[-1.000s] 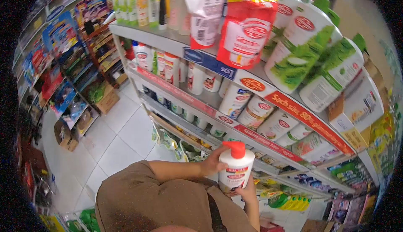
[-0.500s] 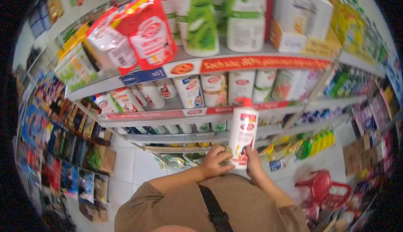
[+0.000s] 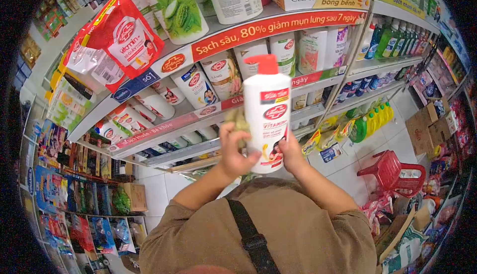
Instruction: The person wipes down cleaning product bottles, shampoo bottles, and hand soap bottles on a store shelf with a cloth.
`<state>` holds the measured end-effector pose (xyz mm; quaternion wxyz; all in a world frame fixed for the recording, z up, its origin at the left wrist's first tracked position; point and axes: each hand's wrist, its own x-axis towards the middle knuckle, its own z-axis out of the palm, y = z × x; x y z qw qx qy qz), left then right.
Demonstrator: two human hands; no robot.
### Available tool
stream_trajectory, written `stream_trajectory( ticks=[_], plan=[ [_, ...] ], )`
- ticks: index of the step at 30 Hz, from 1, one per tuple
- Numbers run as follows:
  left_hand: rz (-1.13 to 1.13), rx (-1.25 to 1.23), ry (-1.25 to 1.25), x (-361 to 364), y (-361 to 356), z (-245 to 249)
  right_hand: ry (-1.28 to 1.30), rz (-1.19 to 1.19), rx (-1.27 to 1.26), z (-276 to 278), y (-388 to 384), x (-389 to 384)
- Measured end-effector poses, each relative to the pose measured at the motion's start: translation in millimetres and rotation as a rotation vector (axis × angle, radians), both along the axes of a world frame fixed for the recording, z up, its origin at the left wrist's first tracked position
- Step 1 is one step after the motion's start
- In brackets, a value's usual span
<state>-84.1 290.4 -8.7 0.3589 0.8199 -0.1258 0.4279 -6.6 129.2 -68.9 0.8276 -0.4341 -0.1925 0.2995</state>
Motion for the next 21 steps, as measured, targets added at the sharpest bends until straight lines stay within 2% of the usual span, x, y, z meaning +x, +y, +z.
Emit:
stream_trajectory(
  ticks=[3,5,6,7,8,9,11,13,14,15,16,17,18,19,21],
  plan=[
    [-0.088,-0.079,0.141,-7.4,-15.3,-32.4,-0.057,-0.158,0.037,3.3,-9.4,10.1],
    [-0.141,-0.22,0.261,-5.1,-19.3,-44.0,-0.121,-0.208,0.143,5.2,-15.2,14.3],
    [-0.163,-0.295,0.319,-3.2,-21.3,-52.9,-0.119,-0.243,0.088,6.6,-17.1,13.3],
    [-0.227,-0.548,0.458,4.7,-23.2,-63.4,-0.118,-0.275,0.033,10.2,-17.3,10.1],
    [-0.32,-0.797,0.496,7.6,-27.9,-72.2,-0.121,-0.304,-0.022,12.3,-16.3,6.5],
    [-0.414,-1.045,0.521,11.5,-33.9,-65.3,0.018,-0.348,-0.033,9.8,-12.6,0.9],
    [-0.615,-1.538,0.53,19.4,-42.6,-53.3,-0.564,-0.206,-0.043,-2.3,-17.4,6.0],
    [-0.783,-1.7,0.529,23.5,-45.2,-49.4,-0.158,-0.083,-0.021,2.6,-9.3,15.6],
    [-0.873,-1.774,0.526,24.1,-46.6,-47.8,-0.157,-0.03,-0.121,-8.8,-11.5,23.7],
    [-0.945,-1.747,0.587,26.2,-44.4,-70.5,-0.161,0.027,-0.22,-20.4,-13.7,31.8],
    [-0.982,-1.925,0.603,34.6,-49.0,-101.6,-0.622,0.022,-0.346,-26.4,-24.5,39.8],
    [-0.898,-1.879,0.605,38.8,-58.5,-96.3,-1.065,-0.084,-0.435,-32.4,-35.2,48.0],
    [-0.812,-1.837,0.609,40.7,-70.5,-84.0,-1.114,-0.107,-0.415,-32.0,-43.6,51.3],
    [-0.723,-1.8,0.615,40.3,-84.3,-70.5,-1.076,-0.073,-0.392,-29.4,-52.8,57.6],
    [-0.547,-1.828,0.646,42.8,-104.2,-67.2,-0.767,0.08,-0.344,-19.4,-72.7,68.2]
  ],
)
